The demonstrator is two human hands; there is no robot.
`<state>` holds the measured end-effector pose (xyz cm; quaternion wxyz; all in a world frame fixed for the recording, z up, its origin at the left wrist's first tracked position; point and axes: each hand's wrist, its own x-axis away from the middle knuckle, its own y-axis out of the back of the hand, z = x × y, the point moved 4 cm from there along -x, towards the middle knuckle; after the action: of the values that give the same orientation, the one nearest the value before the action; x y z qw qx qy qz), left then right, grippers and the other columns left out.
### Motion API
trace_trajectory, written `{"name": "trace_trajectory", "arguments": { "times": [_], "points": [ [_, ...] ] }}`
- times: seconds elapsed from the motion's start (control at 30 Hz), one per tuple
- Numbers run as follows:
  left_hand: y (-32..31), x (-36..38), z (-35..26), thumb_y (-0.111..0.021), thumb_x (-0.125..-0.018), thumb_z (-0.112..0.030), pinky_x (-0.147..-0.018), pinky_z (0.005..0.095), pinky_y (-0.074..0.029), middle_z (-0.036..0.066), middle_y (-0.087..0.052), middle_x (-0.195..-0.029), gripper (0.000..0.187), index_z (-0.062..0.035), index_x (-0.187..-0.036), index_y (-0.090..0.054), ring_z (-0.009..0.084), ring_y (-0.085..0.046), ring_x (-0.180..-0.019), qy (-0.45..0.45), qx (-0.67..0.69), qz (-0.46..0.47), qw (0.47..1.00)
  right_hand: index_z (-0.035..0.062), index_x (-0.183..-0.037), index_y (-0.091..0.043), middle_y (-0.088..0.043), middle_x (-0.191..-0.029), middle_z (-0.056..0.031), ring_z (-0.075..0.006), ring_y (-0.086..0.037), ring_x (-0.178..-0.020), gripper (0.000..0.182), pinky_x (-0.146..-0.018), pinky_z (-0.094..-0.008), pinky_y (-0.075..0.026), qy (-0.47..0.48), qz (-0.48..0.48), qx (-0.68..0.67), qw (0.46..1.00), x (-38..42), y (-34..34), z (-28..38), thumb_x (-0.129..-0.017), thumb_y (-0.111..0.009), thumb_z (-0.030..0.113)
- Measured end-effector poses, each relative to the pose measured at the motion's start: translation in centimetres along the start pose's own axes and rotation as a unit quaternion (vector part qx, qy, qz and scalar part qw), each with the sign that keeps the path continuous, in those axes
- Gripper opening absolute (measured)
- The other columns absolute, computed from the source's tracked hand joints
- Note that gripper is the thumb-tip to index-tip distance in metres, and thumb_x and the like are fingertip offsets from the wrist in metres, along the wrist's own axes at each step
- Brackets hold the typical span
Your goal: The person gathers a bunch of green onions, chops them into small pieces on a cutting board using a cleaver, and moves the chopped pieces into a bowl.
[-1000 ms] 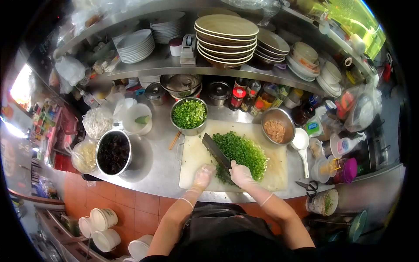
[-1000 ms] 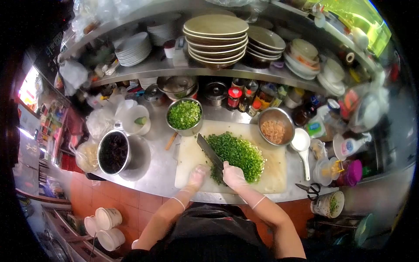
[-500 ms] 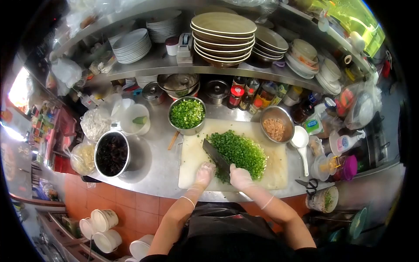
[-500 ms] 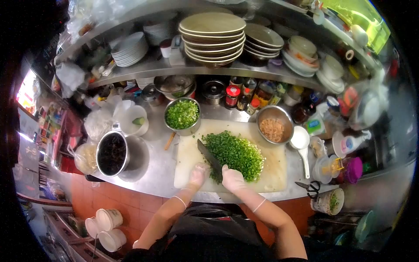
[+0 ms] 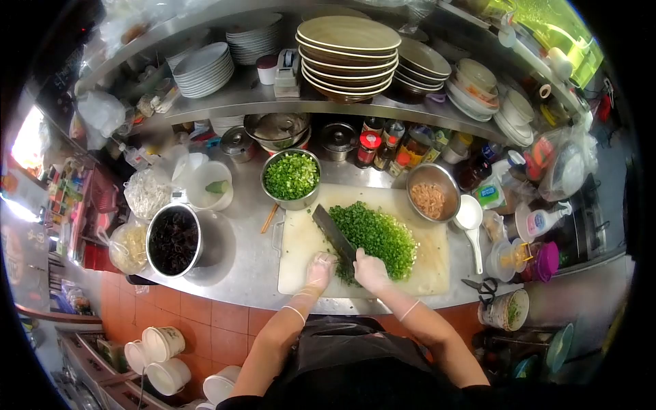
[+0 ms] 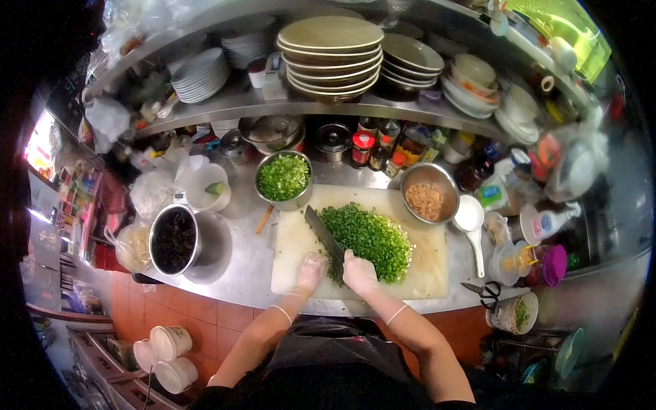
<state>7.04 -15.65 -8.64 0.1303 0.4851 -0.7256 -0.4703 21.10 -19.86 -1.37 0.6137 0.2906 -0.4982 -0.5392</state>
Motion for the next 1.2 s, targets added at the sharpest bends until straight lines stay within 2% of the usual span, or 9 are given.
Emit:
{"name": "trace_trajectory", "arguments": {
  "times": [0.07, 0.17, 0.27, 0.47, 0.67, 0.87, 1.0, 1.07, 1.2],
  "points": [
    [1.0, -0.3, -0.4, -0.061, -0.07, -0.008, -0.079, 0.0363, -0.047, 0.01, -0.06, -0.084, 0.012, -0.0075, -0.082, -0.062, 0.0272, -0.056, -0.089, -0.01, -0.004, -0.03, 0.999, -0.0028, -0.097, -0.045, -0.061, -0.067, -0.0213, -0.0389, -0.061, -0.064, 0.025, -0.062, -0.0469, -0.049, 0.01, -0.018, -0.022, 1.0, -0.6, 1.0, 0.3, -0.084, -0.051, 0.018],
    [0.5, -0.3, 0.6, -0.065, -0.07, -0.008, -0.076, 0.0374, -0.047, 0.009, -0.061, -0.084, 0.01, -0.0094, -0.079, -0.062, 0.0277, -0.056, -0.086, 0.056, 0.082, -0.055, 0.993, -0.0026, -0.096, -0.045, -0.061, -0.066, -0.0217, -0.039, -0.061, -0.065, 0.024, -0.062, -0.0471, -0.049, 0.013, 0.002, -0.01, 1.0, 0.9, 2.6, 0.9, -0.084, -0.051, 0.018],
    [0.6, -0.4, 0.2, -0.066, -0.067, -0.005, -0.074, 0.0369, -0.047, 0.009, -0.06, -0.078, 0.013, -0.009, -0.077, -0.061, 0.0274, -0.056, -0.081, 0.024, 0.058, -0.07, 0.996, -0.002, -0.095, -0.045, -0.06, -0.066, -0.0219, -0.0392, -0.061, -0.065, 0.023, -0.061, -0.0474, -0.049, 0.006, 0.025, 0.016, 1.0, 0.6, -0.1, 0.2, -0.084, -0.051, 0.017],
    [0.3, 0.2, 0.4, -0.063, -0.07, -0.005, -0.075, 0.0376, -0.048, 0.008, -0.06, -0.079, 0.01, -0.0092, -0.078, -0.061, 0.0275, -0.056, -0.085, -0.021, 0.062, -0.084, 0.994, -0.0026, -0.096, -0.045, -0.061, -0.068, -0.023, -0.0396, -0.062, -0.067, 0.025, -0.062, -0.0478, -0.049, 0.008, 0.003, -0.015, 1.0, 0.0, 2.1, 0.9, -0.083, -0.052, 0.018],
    [-0.6, 0.1, 0.6, -0.06, -0.072, -0.003, -0.077, 0.038, -0.048, 0.009, -0.06, -0.085, 0.011, -0.0086, -0.082, -0.06, 0.0281, -0.056, -0.09, -0.002, 0.08, -0.06, 0.995, -0.002, -0.096, -0.046, -0.061, -0.068, -0.0229, -0.039, -0.062, -0.067, 0.024, -0.062, -0.0477, -0.049, -0.018, 0.01, -0.006, 1.0, 0.3, 0.4, 0.6, -0.084, -0.051, 0.018],
    [3.3, -1.1, 0.8, -0.06, -0.071, -0.004, -0.082, 0.0377, -0.045, 0.012, -0.06, -0.087, 0.014, -0.0063, -0.084, -0.06, 0.03, -0.055, -0.091, 0.032, 0.051, -0.126, 0.99, -0.003, -0.099, -0.046, -0.061, -0.069, -0.0225, -0.0394, -0.061, -0.067, 0.026, -0.063, -0.0475, -0.049, 0.004, 0.009, -0.008, 1.0, 0.8, 2.5, 0.8, -0.085, -0.05, 0.018],
    [0.1, 0.0, 3.0, -0.061, -0.071, -0.008, -0.084, 0.0393, -0.044, 0.013, -0.06, -0.092, 0.016, -0.0059, -0.087, -0.061, 0.032, -0.053, -0.095, 0.018, 0.073, -0.036, 0.997, -0.0027, -0.099, -0.046, -0.061, -0.069, -0.0225, -0.0393, -0.061, -0.067, 0.025, -0.063, -0.0479, -0.049, -0.023, 0.033, 0.009, 0.999, 0.5, 0.1, 0.7, -0.084, -0.051, 0.018],
    [-1.3, 0.3, 3.3, -0.061, -0.072, -0.01, -0.084, 0.0401, -0.044, 0.014, -0.06, -0.095, 0.017, -0.0059, -0.089, -0.061, 0.033, -0.053, -0.095, 0.016, 0.086, 0.007, 0.996, -0.0027, -0.098, -0.046, -0.061, -0.068, -0.0228, -0.0396, -0.061, -0.067, 0.025, -0.062, -0.0481, -0.049, -0.01, -0.01, -0.012, 1.0, -0.4, 0.7, 0.4, -0.084, -0.051, 0.018],
    [-0.6, 1.0, 2.7, -0.061, -0.075, -0.012, -0.083, 0.0394, -0.045, 0.014, -0.06, -0.095, 0.018, -0.0064, -0.092, -0.061, 0.0322, -0.054, -0.094, 0.015, 0.075, -0.022, 0.997, -0.002, -0.098, -0.045, -0.061, -0.067, -0.0222, -0.0394, -0.061, -0.066, 0.025, -0.061, -0.0482, -0.049, 0.006, 0.006, -0.005, 1.0, 0.8, 2.0, 0.8, -0.084, -0.051, 0.018]
  ]
}}
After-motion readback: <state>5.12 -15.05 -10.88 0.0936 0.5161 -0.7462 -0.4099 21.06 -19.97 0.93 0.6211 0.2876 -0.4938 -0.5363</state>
